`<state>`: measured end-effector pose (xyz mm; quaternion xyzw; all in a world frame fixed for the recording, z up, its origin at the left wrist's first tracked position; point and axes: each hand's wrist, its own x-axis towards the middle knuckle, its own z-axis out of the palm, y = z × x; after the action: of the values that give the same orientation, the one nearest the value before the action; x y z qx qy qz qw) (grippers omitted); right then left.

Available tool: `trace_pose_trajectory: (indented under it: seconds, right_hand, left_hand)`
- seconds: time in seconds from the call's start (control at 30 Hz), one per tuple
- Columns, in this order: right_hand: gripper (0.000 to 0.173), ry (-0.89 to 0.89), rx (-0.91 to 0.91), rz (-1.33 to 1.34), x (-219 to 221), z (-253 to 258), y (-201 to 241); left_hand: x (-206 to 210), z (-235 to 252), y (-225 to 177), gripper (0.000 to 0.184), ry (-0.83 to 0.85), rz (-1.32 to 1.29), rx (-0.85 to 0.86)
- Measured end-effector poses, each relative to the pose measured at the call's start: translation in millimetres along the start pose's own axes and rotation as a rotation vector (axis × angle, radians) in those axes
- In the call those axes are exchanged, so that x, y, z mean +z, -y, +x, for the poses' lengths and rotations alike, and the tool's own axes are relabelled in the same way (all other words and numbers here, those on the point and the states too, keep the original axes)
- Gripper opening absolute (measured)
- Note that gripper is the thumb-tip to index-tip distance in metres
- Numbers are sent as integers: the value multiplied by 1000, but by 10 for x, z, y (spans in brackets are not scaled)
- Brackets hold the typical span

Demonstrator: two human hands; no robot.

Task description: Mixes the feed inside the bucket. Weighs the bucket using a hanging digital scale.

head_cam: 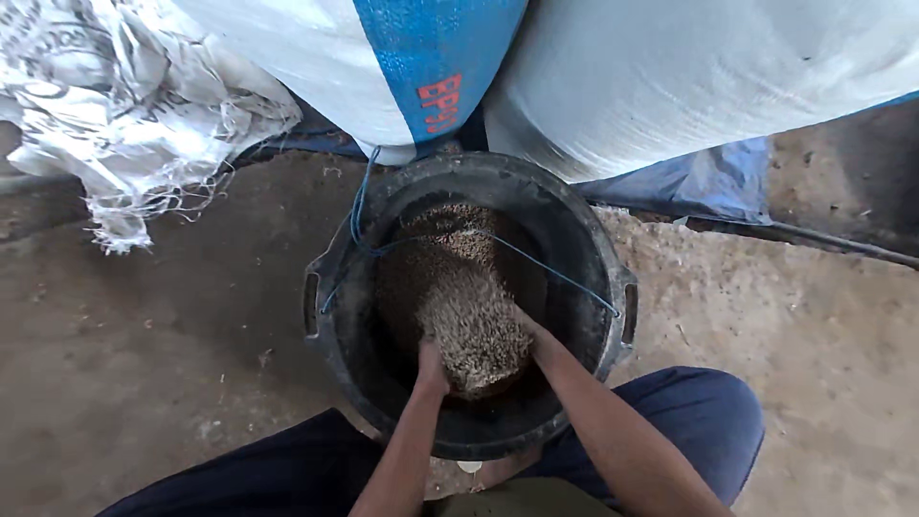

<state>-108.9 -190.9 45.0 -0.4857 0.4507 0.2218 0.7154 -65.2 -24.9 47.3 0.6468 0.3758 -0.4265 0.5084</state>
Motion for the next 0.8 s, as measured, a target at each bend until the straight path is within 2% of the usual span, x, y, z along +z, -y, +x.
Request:
trace_pose_trajectory:
  seconds: [0.07, 0.13, 0.17, 0.23, 0.3, 0.37, 0.47, 0.57, 0.63, 0.67, 0.7, 0.8]
  right_hand:
    - [38, -132, -108, -192, -43, 105, 203]
    - [44, -341, -153, -477, -184, 363, 303]
    - [45, -445, -185, -558, -274, 536, 273]
    - [46, -606, -280, -507, -380, 921, 223]
    - [45, -665, -323, -434, -355, 1251, 227]
    - [44, -589, -352, -386, -217, 1456, 389]
    - [45, -383, -348, -354, -83, 1686, 423]
    - [52, -208, -229, -385, 21, 1664, 380]
    - [48, -165, -35, -384, 159, 1330, 421]
    - [46, -170, 114, -310, 233, 1053, 475]
    - [45, -181, 167, -204, 236, 852, 424]
    - [46, -128, 92, 198, 48, 424, 74]
  left_hand:
    - [-116, 176, -164, 46, -171, 194, 228]
    - [-245, 480, -204, 59, -350, 223, 340]
    - [-281, 627, -216, 61, -377, 129, 359]
    - [-263, 870, -292, 62, -336, -137, 343]
    - [-230, 1053, -355, 66, -283, -296, 300]
    - [-200, 1183, -445, 69, -232, -267, 284]
    - [-183, 1285, -532, 73, -129, -73, 204]
    - [-30, 1249, -647, 69, -28, 31, 146]
    - [13, 1055, -633, 59, 19, 89, 160]
    - [6, 913, -625, 55, 26, 105, 183]
    - [-10, 778, -623, 51, 26, 116, 214]
    - [-18, 435, -478, 41, 27, 56, 333]
